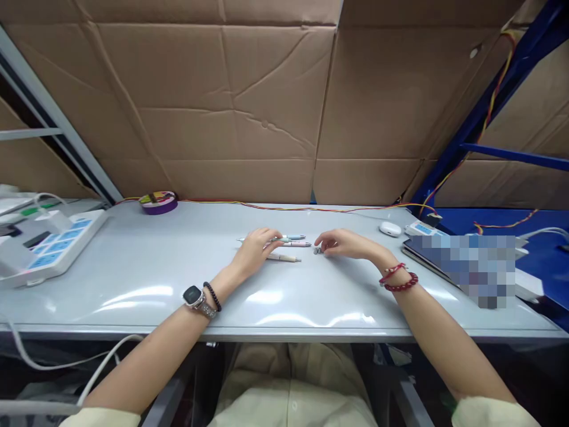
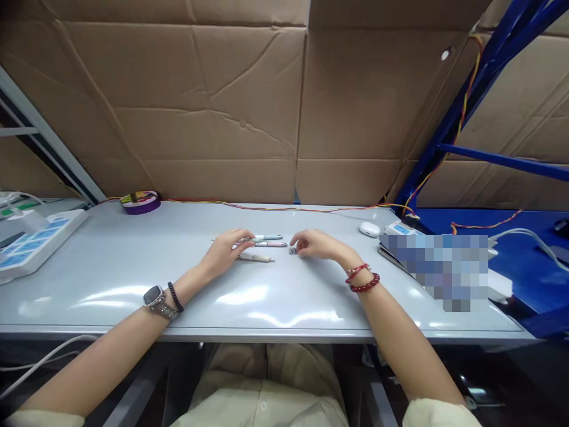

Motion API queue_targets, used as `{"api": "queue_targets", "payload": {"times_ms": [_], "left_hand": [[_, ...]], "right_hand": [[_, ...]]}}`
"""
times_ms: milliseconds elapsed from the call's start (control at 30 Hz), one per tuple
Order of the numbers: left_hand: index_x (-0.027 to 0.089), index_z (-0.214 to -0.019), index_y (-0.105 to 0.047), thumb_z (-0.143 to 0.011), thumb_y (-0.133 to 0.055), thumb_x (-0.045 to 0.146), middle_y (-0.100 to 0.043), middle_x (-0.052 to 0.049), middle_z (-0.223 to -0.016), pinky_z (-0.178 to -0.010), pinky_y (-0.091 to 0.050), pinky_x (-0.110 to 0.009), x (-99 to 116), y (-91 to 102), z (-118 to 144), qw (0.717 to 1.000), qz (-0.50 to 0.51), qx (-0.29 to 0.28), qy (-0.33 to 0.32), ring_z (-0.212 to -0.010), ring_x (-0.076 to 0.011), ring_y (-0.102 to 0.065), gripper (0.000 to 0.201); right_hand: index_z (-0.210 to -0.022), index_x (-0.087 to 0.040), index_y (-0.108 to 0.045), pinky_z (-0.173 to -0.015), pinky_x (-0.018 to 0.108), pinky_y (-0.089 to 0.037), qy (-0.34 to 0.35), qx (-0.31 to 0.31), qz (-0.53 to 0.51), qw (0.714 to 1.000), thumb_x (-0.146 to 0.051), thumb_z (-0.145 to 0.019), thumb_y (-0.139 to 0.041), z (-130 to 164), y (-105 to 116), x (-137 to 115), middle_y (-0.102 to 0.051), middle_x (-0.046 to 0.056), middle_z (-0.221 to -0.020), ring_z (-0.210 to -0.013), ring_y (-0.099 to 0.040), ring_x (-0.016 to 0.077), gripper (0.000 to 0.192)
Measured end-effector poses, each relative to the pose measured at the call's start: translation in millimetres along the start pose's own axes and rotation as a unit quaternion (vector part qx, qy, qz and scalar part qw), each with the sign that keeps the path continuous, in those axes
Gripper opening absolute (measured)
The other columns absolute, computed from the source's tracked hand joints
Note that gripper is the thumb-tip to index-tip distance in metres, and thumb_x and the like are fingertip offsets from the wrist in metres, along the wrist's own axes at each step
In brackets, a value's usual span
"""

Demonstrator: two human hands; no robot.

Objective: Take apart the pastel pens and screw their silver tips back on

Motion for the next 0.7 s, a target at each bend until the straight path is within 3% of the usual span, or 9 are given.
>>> {"api": "queue_targets", "payload": {"times_ms": [133, 233, 333, 500, 700], "left_hand": [[0.013, -0.094, -0.06, -0.091, -0.052, 0.029, -0.061, -0.004, -0.091, -0.076, -0.049, -0.036, -12, -3.7, 0, 0.998, -0.033, -0.057, 0.005, -0.082, -0.0163, -0.059, 0.018], [0.013, -0.097, -0.059, -0.092, -0.052, 0.028, -0.061, -0.004, -0.094, -0.076, -0.05, -0.035, -18, -8.3, 1, 0.995, -0.04, -0.093, -0.002, -0.082, -0.016, -0.06, 0.018], [0.014, -0.097, -0.06, -0.092, -0.05, 0.027, -0.061, -0.004, -0.092, -0.076, -0.05, -0.035, -18, -10.9, 2, 0.993, -0.047, -0.104, -0.003, -0.082, -0.0157, -0.06, 0.017], [0.014, -0.095, -0.06, -0.093, -0.049, 0.025, -0.061, -0.003, -0.087, -0.074, -0.05, -0.034, -12, -9.2, 1, 0.994, -0.054, -0.095, 0.001, -0.079, -0.0151, -0.059, 0.016], [0.019, -0.098, -0.061, -0.092, -0.044, 0.021, -0.057, -0.005, -0.093, -0.08, -0.046, -0.033, -7, -3.6, 0, 0.997, -0.068, -0.031, 0.005, -0.089, -0.0192, -0.055, 0.018]], "right_hand": [[-0.095, -0.018, -0.063, -0.07, 0.03, -0.047, -0.017, 0.083, 0.034, 0.996, -0.021, -0.086, -0.053, -5, -5, 1, -0.066, 0.003, -0.088, -0.076, -0.061, 0.0158, 0.014], [-0.096, -0.015, -0.061, -0.079, 0.036, -0.045, -0.01, 0.148, 0.058, 0.987, -0.03, -0.093, -0.045, -12, -15, -6, -0.063, 0.006, -0.097, -0.087, -0.058, 0.0174, 0.022], [-0.095, -0.018, -0.063, -0.083, 0.036, -0.043, 0.018, 0.172, 0.071, 0.982, -0.036, -0.093, -0.042, -17, -27, -17, -0.063, 0.007, -0.097, -0.093, -0.055, 0.0211, 0.027], [-0.094, -0.017, -0.065, -0.082, 0.037, -0.043, 0.043, 0.195, 0.086, 0.976, -0.029, -0.084, -0.055, -19, -40, -22, -0.063, 0.009, -0.094, -0.092, -0.054, 0.0247, 0.018], [-0.086, -0.018, -0.064, -0.074, 0.035, -0.046, 0.072, 0.239, 0.065, 0.966, -0.017, -0.085, -0.054, -23, -41, -22, -0.064, 0.007, -0.088, -0.084, -0.056, 0.0222, 0.01]]}}
Point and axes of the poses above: each hand's wrist, its own z-axis away from the middle knuckle, its own y-axis out of the back of the hand, x = y × z, the point moved 1 cm from there along -z, towards the middle knuckle
